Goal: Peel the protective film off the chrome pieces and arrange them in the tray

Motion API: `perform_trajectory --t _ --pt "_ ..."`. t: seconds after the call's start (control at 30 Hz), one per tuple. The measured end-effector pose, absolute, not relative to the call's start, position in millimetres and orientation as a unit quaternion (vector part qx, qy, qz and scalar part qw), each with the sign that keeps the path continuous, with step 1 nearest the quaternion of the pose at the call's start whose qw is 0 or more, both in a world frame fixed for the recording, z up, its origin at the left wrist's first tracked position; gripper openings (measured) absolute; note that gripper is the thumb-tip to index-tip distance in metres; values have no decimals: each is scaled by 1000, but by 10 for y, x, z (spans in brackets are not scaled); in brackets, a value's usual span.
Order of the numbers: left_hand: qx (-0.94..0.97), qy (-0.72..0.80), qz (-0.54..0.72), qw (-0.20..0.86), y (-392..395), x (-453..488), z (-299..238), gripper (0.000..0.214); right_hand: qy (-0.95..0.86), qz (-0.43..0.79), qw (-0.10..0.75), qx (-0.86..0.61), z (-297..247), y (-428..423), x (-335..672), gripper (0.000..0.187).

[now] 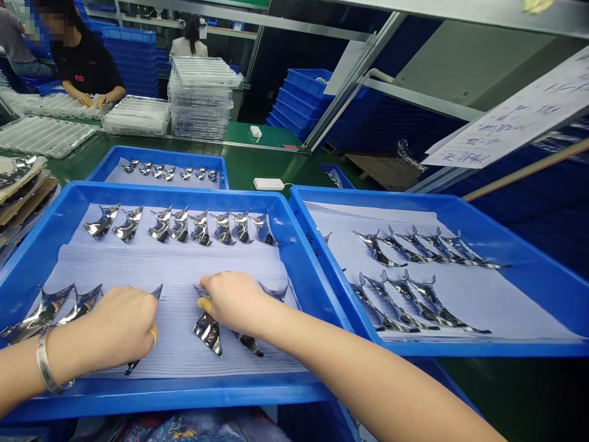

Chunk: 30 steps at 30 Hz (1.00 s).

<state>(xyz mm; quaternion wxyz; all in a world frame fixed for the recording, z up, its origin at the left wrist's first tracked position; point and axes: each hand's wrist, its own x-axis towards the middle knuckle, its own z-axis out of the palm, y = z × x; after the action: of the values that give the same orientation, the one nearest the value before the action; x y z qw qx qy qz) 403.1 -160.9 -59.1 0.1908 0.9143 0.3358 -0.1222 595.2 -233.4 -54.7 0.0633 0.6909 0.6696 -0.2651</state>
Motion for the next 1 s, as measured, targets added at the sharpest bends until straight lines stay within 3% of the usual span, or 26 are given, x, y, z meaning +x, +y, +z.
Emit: perform_trajectory --t 0.2,0.33,0.4,0.5,0.57,0.67,0.83,0.93,1.0 --pt "910 338 -150 187 -1606 4056 -670 23 658 -255 65 706 -687 -2241 5885 23" --pt "890 360 -128 249 -1437 4065 -554 27 656 -267 20 705 -589 -2233 5994 18" --pt "869 360 -100 325 -1363 4071 -506 35 654 -320 -78 682 -534 -2269 6044 16" --pt "826 328 -64 454 -1322 4094 -485 61 596 -451 -334 575 -522 -2339 6049 11" --pt "769 289 -45 568 -1350 4114 -490 59 544 -500 -466 487 -551 -2375 6005 16" --pt "631 254 0 733 -1430 4129 -504 39 495 -513 -564 417 -597 -2399 5920 28" --pt "560 292 106 768 -1451 4078 -540 37 453 -517 -600 410 -616 -2419 5906 31" --pt "577 295 149 747 -1405 4031 -528 29 458 -540 -545 449 -590 -2436 5968 35" --pt "618 282 172 714 -1396 4005 -492 19 482 -553 -492 469 -566 -2447 5996 27"
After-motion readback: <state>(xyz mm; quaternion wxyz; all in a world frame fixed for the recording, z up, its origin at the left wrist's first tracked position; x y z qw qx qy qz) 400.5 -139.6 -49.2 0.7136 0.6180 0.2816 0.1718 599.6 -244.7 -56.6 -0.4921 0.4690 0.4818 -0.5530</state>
